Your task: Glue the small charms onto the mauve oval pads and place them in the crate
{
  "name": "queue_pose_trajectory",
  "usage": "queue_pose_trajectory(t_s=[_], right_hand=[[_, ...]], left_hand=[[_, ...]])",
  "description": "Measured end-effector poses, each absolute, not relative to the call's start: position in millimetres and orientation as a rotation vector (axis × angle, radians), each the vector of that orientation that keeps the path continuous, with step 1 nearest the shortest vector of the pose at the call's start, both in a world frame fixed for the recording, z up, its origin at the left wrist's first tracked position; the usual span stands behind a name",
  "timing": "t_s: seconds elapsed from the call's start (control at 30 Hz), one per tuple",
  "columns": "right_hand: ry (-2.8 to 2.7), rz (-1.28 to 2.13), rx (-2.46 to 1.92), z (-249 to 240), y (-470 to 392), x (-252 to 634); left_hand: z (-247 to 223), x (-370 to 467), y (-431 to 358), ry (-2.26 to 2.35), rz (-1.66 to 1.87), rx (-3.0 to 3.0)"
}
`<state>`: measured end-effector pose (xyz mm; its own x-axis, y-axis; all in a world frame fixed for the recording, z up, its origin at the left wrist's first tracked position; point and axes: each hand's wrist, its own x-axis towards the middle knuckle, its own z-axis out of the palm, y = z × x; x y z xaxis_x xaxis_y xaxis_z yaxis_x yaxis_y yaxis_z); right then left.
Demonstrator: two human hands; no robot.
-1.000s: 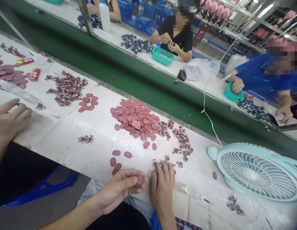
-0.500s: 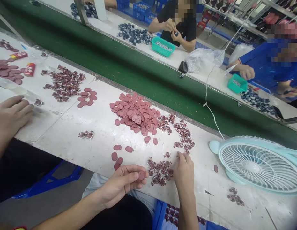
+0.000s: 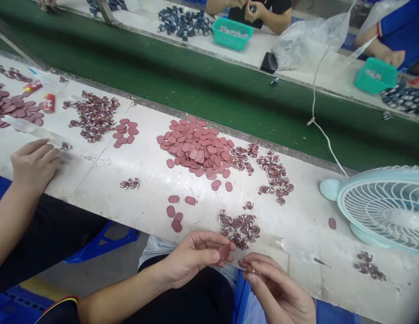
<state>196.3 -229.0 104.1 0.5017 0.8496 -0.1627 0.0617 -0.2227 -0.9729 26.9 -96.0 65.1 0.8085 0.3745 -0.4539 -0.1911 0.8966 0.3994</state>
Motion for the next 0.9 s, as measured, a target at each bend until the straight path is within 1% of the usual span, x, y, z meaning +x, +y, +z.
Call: queue_pose_trajectory(t_s=[0.17, 0.5, 0.9], right_hand=[[-0.579, 1.001, -1.738, 108, -225, 182], [-0.630, 1.060, -1.670, 113, -222, 182], [-0.492, 1.095, -1.669, 108, -221, 184]], left_hand=[[62, 31, -104, 0.480, 0.295, 0.380], [62, 34, -108, 0.523, 0.274, 0.417], [73, 36, -112, 0.615, 0.354, 0.561]])
